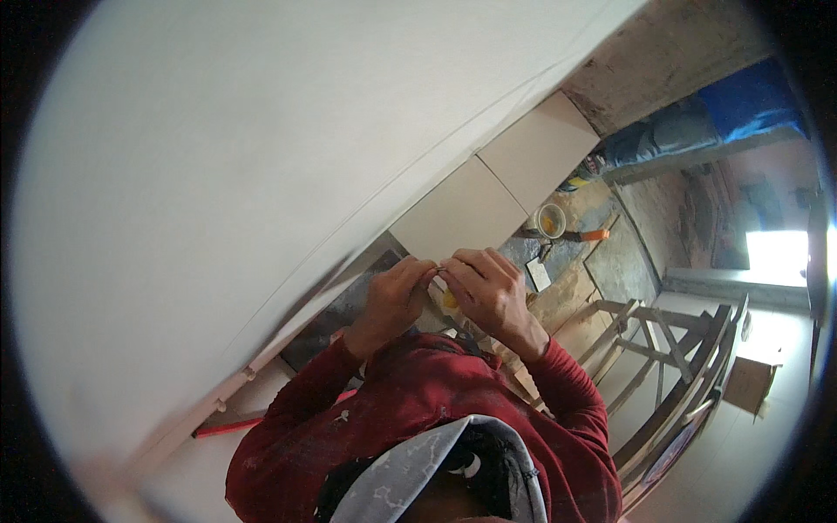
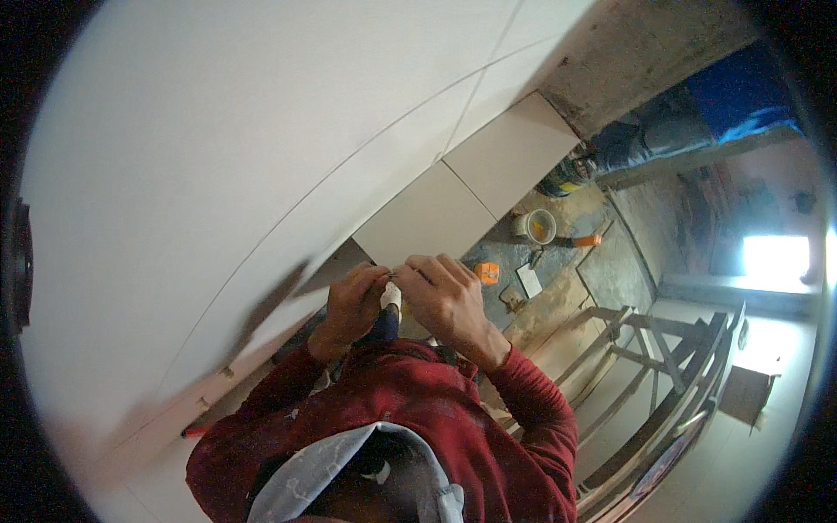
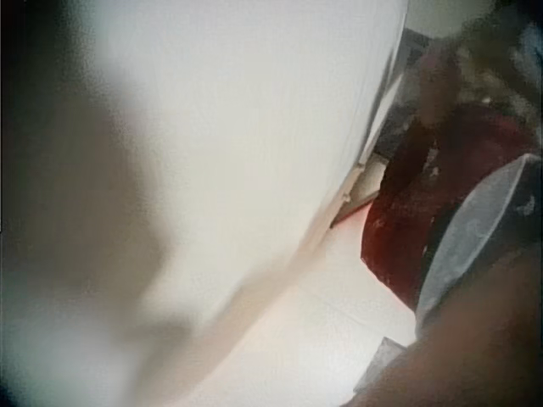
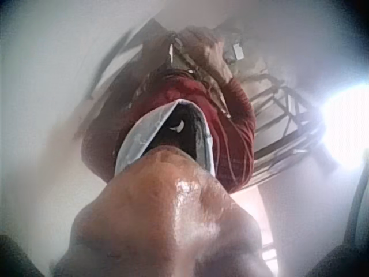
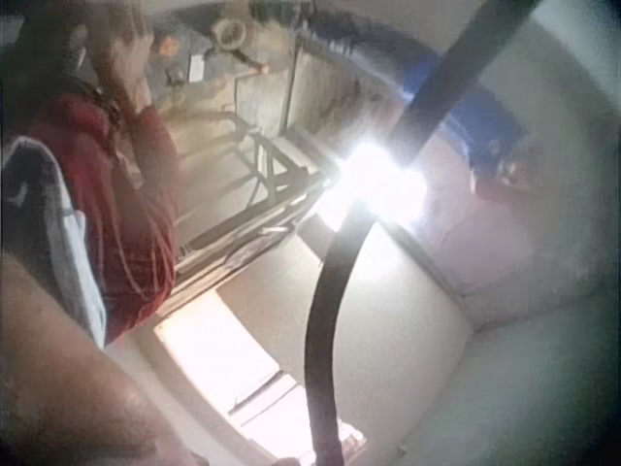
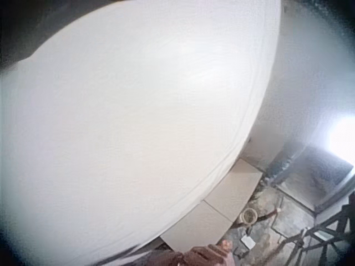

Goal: The person wipes white wall tiles with a yellow sponge, repeatedly dipping it into a bucket of water. They also use a small tool to scrape or adjust the tile edges and grout lines. Another person in a blue shirt is visible in the background.

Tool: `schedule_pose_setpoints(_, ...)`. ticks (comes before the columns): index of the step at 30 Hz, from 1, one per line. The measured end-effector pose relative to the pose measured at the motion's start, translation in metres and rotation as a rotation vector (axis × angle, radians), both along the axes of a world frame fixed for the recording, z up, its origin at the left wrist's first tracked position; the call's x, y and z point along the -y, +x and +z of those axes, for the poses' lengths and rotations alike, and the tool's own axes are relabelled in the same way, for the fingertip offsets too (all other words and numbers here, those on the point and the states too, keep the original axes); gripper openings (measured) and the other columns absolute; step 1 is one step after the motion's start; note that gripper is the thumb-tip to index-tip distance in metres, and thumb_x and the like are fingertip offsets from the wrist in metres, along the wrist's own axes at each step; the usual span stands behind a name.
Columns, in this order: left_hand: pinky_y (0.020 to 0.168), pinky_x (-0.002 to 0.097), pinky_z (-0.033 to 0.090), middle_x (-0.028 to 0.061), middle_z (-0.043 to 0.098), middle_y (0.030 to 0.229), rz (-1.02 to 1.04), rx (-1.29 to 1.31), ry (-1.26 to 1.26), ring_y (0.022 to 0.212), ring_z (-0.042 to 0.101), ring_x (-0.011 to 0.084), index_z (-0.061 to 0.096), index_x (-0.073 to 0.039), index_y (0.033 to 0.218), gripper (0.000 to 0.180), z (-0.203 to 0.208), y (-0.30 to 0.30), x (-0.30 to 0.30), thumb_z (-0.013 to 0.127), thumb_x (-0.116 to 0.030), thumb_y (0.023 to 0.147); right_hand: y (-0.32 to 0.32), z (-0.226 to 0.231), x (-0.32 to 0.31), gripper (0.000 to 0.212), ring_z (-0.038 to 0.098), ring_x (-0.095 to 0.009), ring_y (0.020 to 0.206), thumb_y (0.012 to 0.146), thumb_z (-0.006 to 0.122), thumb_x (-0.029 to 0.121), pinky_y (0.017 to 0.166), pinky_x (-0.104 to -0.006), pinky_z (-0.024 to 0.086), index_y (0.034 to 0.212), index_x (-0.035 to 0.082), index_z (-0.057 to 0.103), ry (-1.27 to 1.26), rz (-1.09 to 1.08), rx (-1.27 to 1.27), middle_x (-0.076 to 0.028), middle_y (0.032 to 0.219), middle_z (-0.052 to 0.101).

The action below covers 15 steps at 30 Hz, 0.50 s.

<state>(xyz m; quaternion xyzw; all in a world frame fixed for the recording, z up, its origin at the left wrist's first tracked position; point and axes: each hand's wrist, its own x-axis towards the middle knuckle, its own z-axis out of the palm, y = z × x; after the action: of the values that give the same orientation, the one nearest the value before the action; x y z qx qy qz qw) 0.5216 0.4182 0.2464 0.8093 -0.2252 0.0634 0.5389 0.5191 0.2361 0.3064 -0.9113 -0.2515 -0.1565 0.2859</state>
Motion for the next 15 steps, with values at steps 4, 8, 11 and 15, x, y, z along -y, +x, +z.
schedule_pose_setpoints(4, 0.056, 0.0399, 0.049, 0.0136, 0.061, 0.081, 0.060, 0.063, 0.040, 0.067, 0.062, 0.0336, 0.061, -0.004, 0.099, 0.009, 0.008, -0.010, 0.003, 0.063, -0.006, 0.090, 0.000, 0.017, 0.002, 0.018, 0.063, -0.022, 0.073, 0.074, 0.073, 0.006, 0.062, -0.0341, 0.052, 0.091, 0.005, 0.068, -0.033, 0.084, -0.007, -0.005, 0.087, 0.065)
schedule_pose_setpoints(8, 0.058, 0.0402, 0.050, 0.0133, 0.064, 0.083, 0.177, 0.004, 0.020, 0.069, 0.064, 0.0327, 0.063, -0.004, 0.095, 0.012, -0.004, -0.007, 0.004, 0.062, -0.016, 0.093, 0.019, 0.012, 0.007, 0.022, 0.059, -0.021, 0.072, 0.070, 0.070, 0.008, 0.061, -0.0350, 0.050, 0.091, 0.007, 0.065, -0.147, 0.151, 0.071, -0.004, 0.085, 0.060)
schedule_pose_setpoints(11, 0.059, 0.0348, 0.048, 0.0103, 0.064, 0.075, 0.341, -0.140, 0.030, 0.064, 0.062, 0.0230, 0.063, -0.002, 0.088, 0.026, -0.024, -0.007, 0.000, 0.061, -0.027, 0.096, 0.047, -0.001, 0.006, 0.021, 0.055, -0.019, 0.073, 0.070, 0.066, 0.011, 0.059, -0.0331, 0.046, 0.090, 0.007, 0.063, -0.269, 0.213, 0.189, -0.003, 0.080, 0.056)
schedule_pose_setpoints(15, 0.059, 0.0301, 0.045, 0.0071, 0.062, 0.066, 0.484, -0.219, 0.030, 0.062, 0.059, 0.0161, 0.064, -0.001, 0.082, 0.037, -0.051, -0.010, -0.008, 0.060, -0.034, 0.097, 0.078, -0.014, 0.002, 0.020, 0.054, -0.014, 0.071, 0.068, 0.068, 0.010, 0.059, -0.0289, 0.046, 0.088, 0.006, 0.067, -0.478, 0.313, 0.322, 0.000, 0.082, 0.058)
